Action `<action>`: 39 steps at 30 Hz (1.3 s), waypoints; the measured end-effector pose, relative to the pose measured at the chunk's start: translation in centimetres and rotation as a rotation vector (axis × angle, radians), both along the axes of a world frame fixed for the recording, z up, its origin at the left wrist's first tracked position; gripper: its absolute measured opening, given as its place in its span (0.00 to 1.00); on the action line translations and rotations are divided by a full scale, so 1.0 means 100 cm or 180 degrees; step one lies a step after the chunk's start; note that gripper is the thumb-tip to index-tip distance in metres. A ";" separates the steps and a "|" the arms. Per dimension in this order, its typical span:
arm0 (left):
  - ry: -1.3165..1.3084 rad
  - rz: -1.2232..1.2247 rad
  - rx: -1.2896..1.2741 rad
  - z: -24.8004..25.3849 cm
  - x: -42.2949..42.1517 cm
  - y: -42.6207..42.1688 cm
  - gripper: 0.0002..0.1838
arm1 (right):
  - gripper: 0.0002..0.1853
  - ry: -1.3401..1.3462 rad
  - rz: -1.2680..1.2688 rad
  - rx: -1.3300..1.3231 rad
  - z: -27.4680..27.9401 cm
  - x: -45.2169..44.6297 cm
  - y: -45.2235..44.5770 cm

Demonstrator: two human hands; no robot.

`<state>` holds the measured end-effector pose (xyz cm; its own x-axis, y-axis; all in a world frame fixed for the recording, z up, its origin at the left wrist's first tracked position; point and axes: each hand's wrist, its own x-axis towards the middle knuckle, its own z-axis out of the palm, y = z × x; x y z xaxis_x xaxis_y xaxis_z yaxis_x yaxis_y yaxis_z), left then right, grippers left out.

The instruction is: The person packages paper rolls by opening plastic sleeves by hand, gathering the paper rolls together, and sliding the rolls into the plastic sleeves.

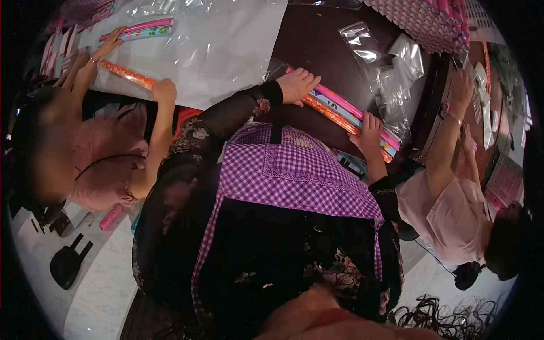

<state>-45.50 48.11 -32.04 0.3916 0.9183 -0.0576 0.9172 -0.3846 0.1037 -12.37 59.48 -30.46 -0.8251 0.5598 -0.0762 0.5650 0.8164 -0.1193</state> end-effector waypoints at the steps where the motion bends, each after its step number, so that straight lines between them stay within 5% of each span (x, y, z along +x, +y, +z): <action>1: 0.0003 0.0001 0.0006 0.002 0.003 0.004 0.55 | 0.51 0.0003 0.0001 0.0006 0.000 -0.003 0.000; 11: -0.0128 -0.0139 0.0353 0.007 0.004 0.020 0.57 | 0.50 0.0394 0.0175 0.0459 -0.002 -0.043 -0.007; 30: -0.0451 -0.0090 0.0601 -0.025 -0.005 0.019 0.58 | 0.49 -0.0165 0.0296 -0.0216 0.020 -0.084 -0.004; 34: -0.0450 -0.0140 0.0501 -0.027 0.002 0.026 0.59 | 0.34 0.0142 0.0161 -0.0096 0.009 -0.033 0.049; 37: -0.0494 -0.0287 0.0932 -0.031 0.005 0.034 0.58 | 0.34 -0.0084 -0.1005 -0.0347 0.014 -0.014 0.111; 39: -0.0549 -0.0279 0.0792 -0.041 0.005 0.037 0.59 | 0.36 -0.0355 -0.1319 0.0764 0.006 -0.004 0.137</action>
<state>-45.04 51.77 -36.16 0.4543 0.8582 0.2389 0.8566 -0.4945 0.1476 -12.77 73.13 -29.90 -0.5233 0.8519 0.0199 0.8468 0.5172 0.1243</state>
